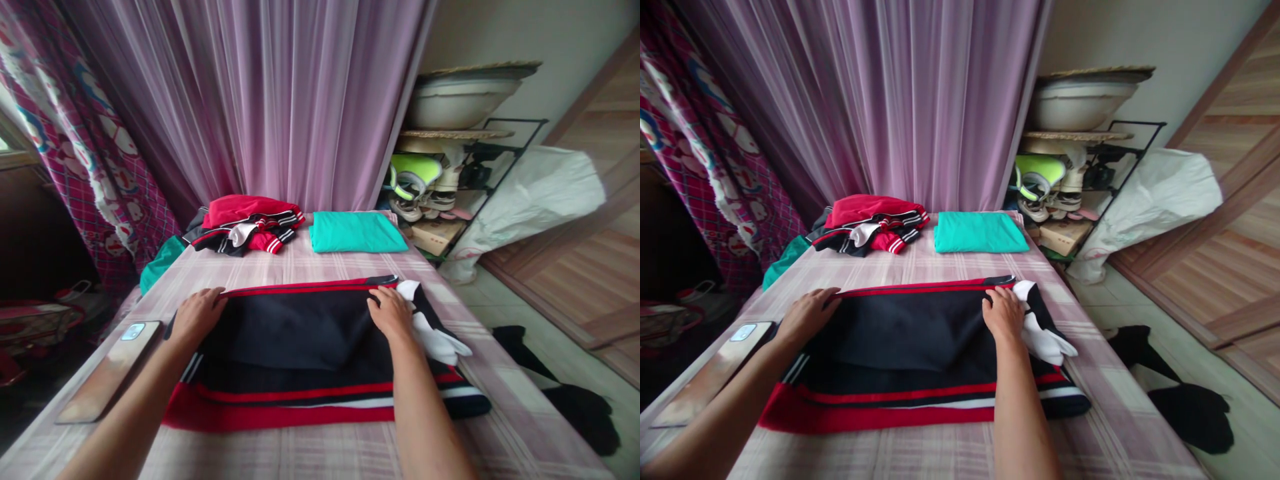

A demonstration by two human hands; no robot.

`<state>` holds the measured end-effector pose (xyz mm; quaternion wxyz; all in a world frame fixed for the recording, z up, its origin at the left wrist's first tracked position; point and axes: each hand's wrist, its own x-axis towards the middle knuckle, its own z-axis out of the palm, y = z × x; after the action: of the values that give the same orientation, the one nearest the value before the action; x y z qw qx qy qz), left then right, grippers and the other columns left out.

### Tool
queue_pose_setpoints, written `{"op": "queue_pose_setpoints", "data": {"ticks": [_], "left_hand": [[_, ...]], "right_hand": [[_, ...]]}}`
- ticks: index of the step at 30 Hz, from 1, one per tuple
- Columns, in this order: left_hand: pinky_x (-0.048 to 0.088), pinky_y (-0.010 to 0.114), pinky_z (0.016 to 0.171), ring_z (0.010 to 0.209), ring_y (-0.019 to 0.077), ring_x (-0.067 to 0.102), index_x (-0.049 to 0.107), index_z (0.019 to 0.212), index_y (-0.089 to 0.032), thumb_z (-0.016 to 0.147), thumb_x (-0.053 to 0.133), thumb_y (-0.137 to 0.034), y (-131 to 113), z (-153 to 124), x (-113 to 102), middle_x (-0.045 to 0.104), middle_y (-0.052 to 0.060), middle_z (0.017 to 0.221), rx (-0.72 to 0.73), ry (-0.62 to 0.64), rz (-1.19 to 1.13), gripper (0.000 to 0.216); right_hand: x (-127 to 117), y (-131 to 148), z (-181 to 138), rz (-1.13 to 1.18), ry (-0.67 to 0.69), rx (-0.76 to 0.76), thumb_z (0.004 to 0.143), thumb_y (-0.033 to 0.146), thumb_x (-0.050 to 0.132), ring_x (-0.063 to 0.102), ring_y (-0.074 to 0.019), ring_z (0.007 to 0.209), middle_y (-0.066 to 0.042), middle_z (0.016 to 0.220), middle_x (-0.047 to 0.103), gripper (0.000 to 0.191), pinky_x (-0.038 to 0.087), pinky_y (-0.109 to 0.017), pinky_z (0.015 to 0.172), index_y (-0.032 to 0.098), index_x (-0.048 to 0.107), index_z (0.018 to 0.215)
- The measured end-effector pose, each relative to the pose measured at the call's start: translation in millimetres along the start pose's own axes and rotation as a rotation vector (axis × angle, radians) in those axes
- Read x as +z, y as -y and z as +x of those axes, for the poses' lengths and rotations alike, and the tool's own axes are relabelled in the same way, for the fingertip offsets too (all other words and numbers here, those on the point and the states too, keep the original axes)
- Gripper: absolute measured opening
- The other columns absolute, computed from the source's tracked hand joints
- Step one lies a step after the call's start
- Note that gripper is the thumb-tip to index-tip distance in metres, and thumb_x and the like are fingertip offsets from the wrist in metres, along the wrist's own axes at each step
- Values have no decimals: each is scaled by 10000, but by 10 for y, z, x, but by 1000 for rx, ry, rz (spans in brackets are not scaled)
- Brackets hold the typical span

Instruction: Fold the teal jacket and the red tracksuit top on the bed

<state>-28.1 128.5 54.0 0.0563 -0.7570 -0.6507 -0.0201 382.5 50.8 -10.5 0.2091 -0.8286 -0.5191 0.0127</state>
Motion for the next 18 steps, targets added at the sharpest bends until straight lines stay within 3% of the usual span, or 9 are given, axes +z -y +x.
{"op": "queue_pose_setpoints", "data": {"ticks": [5,9,12,15,18], "left_hand": [[287,505,1190,1344,277,527,610,1351,-261,985,362,-398,-280,-213,-14,622,75,1414,160,-97,-25,463],[223,552,1213,1470,307,364,519,1457,-272,965,420,-507,-516,-313,221,463,88,1558,204,-7,-43,554],[227,573,1204,1492,320,320,438,1517,-244,963,393,-577,-564,-312,345,375,115,1606,183,71,-47,649],[216,602,1198,1506,322,287,393,1541,-249,967,353,-612,-550,-303,358,330,113,1627,182,114,-52,680],[154,657,1195,1512,326,269,377,1547,-266,971,327,-623,-547,-314,338,313,105,1635,184,107,-50,679]], "right_hand": [[-113,170,-21,-56,41,38,931,298,501,426,-328,1388,-106,1443,579,371,314,-553,1130,221,715,1225],[-146,558,-117,-20,28,-154,973,354,435,386,-314,1416,-115,1501,520,442,263,-573,1146,230,630,1350],[-50,799,-239,-24,157,-281,992,436,417,325,-297,1462,-99,1576,428,493,197,-598,1169,285,537,1446],[46,867,-314,-68,297,-254,1004,479,392,265,-289,1500,-107,1617,355,530,162,-605,1181,294,477,1494],[75,835,-316,-94,331,-221,1015,468,374,250,-283,1510,-116,1624,336,534,161,-592,1187,286,453,1511]]}}
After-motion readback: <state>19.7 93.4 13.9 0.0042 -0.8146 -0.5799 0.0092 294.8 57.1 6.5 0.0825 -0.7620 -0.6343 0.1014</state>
